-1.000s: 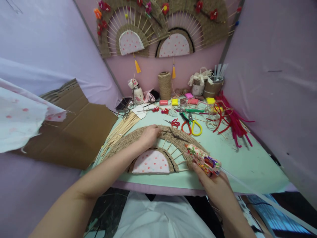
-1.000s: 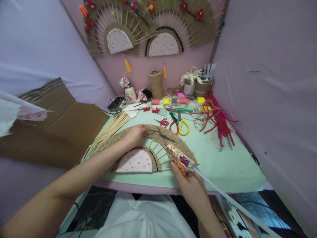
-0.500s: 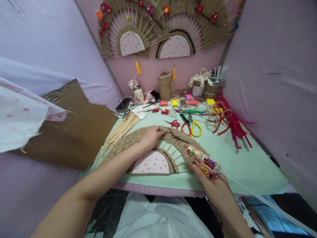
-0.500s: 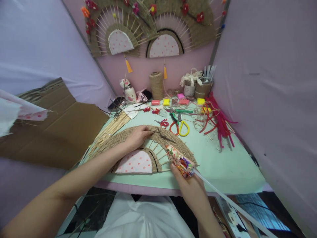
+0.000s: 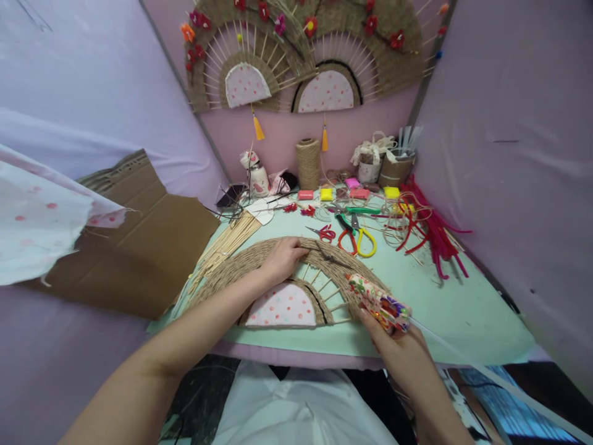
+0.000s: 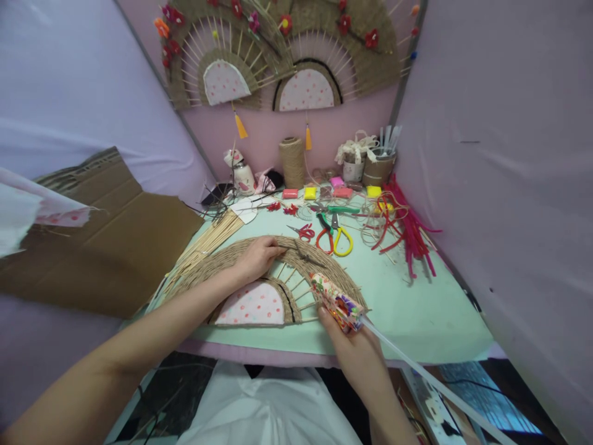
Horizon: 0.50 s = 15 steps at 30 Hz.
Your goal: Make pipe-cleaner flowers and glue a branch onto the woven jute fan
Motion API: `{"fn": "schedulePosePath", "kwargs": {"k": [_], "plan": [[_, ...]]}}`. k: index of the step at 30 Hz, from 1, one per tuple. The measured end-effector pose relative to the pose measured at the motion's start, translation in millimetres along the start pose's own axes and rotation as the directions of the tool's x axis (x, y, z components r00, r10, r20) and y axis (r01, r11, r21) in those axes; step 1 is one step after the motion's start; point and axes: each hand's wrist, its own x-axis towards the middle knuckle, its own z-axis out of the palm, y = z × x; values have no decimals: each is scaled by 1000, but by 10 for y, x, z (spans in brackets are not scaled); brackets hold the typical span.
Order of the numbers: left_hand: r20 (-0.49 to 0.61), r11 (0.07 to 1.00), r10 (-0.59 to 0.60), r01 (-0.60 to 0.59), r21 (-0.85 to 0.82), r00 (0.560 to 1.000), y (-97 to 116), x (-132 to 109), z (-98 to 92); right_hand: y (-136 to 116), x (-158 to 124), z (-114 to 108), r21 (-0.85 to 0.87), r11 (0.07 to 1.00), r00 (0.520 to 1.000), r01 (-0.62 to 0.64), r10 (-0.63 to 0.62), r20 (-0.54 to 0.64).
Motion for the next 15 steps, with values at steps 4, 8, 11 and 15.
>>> {"fn": "schedulePosePath", "kwargs": {"k": [4, 8, 11, 15], "plan": [[-20, 1000, -13, 12, -27, 1000, 10, -13, -100, 17, -1, -13, 13, 999, 999, 30, -30, -13], [-192, 983, -147, 121, -140, 970, -4, -188, -335, 58, 17, -82, 36, 999, 998, 30, -28, -49], [-313, 948, -240, 152, -280, 919, -17, -478, -456, 121, 52, -150, 55, 998, 996, -23, 27, -81], [-381, 902, -338, 181, -391, 861, 34, -946, -439, 227, 111, -241, 90, 993, 991, -77, 86, -99]]}}
